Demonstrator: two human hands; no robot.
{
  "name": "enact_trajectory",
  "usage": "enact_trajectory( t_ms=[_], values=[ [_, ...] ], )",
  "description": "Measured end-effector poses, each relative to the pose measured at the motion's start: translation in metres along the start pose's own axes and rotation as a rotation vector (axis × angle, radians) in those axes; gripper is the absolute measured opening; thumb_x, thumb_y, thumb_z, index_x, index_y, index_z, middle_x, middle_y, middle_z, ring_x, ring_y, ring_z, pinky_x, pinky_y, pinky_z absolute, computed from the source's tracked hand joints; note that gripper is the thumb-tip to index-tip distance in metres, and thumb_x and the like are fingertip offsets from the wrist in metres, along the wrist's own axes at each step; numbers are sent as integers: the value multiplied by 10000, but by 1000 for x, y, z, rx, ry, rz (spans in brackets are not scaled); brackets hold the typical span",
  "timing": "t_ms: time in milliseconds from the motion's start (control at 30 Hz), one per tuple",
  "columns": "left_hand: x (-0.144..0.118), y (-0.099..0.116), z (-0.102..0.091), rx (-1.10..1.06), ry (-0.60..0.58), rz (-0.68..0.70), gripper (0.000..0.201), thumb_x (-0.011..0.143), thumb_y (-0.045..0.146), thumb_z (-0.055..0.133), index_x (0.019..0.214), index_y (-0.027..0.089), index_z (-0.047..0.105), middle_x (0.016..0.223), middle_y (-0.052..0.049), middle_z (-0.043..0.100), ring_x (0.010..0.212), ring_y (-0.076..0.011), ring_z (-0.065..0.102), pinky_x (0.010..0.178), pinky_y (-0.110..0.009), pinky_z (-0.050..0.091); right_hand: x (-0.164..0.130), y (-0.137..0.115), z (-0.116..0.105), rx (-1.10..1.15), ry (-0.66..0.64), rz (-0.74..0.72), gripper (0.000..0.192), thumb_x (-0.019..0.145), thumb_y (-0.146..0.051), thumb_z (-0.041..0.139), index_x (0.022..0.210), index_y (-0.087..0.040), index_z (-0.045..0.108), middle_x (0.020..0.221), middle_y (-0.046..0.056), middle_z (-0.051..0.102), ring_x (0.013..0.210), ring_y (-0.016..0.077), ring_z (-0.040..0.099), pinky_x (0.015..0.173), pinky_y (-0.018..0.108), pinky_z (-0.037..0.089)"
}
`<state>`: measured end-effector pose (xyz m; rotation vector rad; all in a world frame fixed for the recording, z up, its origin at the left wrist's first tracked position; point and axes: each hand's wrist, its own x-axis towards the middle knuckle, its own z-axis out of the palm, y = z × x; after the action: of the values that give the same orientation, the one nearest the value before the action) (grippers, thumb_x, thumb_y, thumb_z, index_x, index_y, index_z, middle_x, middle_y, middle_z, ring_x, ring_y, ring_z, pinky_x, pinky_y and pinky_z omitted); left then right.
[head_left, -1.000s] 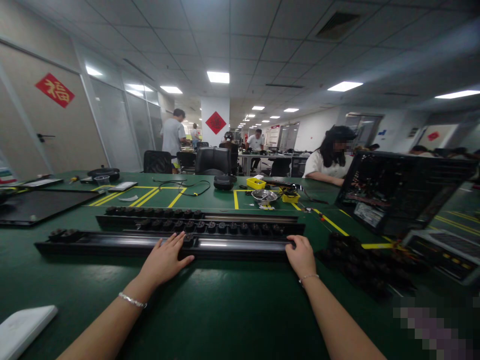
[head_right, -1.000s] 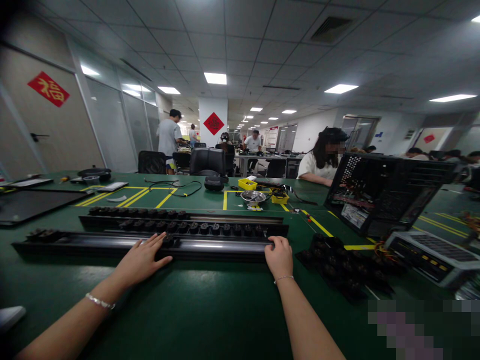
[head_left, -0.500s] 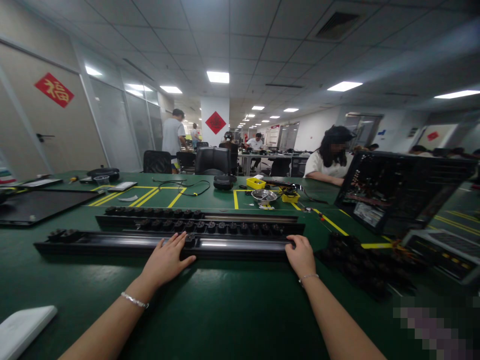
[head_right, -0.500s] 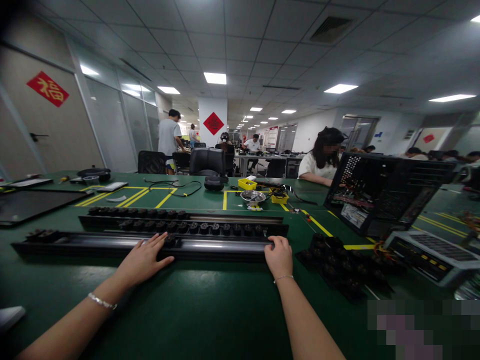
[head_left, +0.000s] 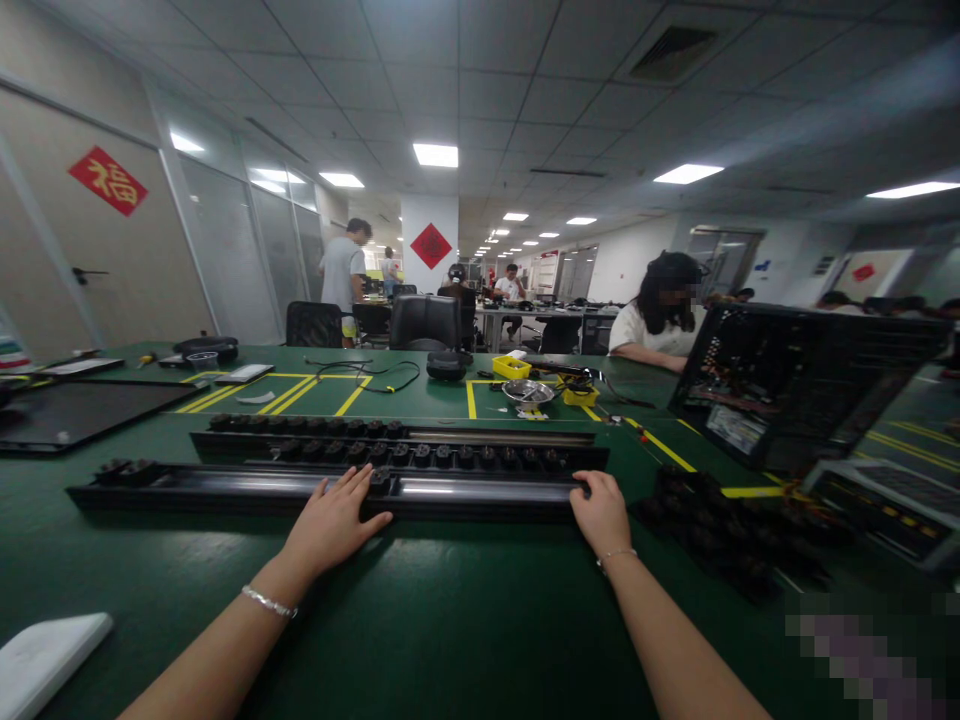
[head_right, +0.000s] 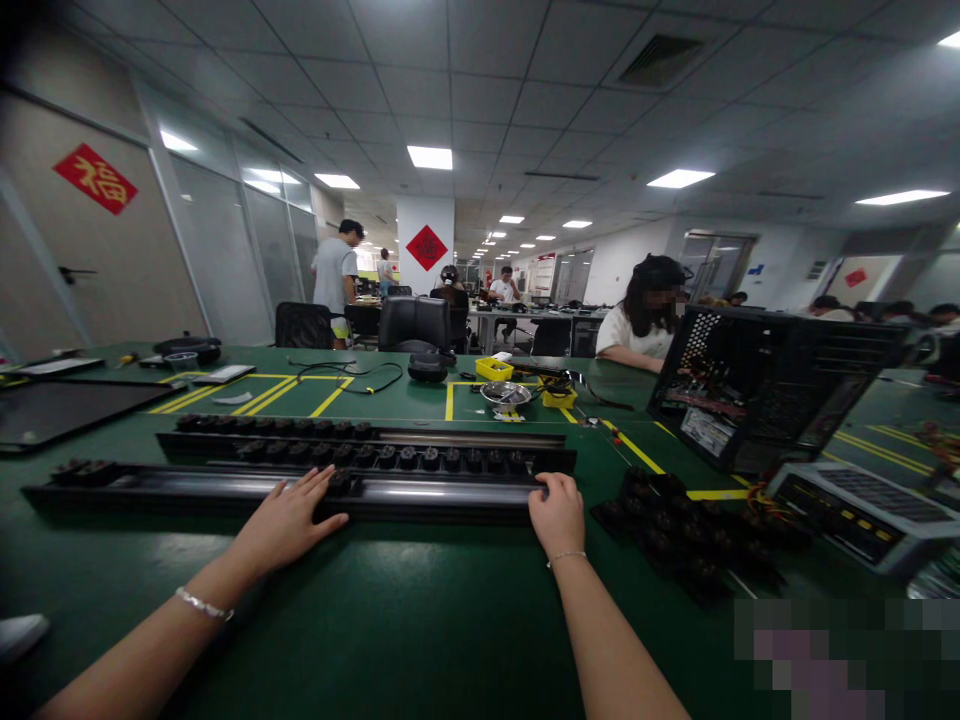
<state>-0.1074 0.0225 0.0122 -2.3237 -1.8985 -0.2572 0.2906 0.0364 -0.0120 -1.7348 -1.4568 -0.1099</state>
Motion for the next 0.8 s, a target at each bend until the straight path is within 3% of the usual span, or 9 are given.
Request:
enact_trajectory(
  t_ms=[433,800],
  values=[
    [1,6,-2,12,-19,-9,768,758,671,277,1350,186,345,1455,-67,275,1341,-283,220,1044,-559,207,1,2,1,-11,-12,2,294,700,-212,408,896,-181,624,978,80,533,952,214,520,879,344,396],
    [2,24,-6,8,-48,-11,764,765,650,283,1367,181,304,1467,-74,241,1349,-294,191,1017,-610,205,1,-2,0,-16,2,15,317,686,-188,410,904,-164,639,979,90,542,956,219,524,890,348,392]
  ],
)
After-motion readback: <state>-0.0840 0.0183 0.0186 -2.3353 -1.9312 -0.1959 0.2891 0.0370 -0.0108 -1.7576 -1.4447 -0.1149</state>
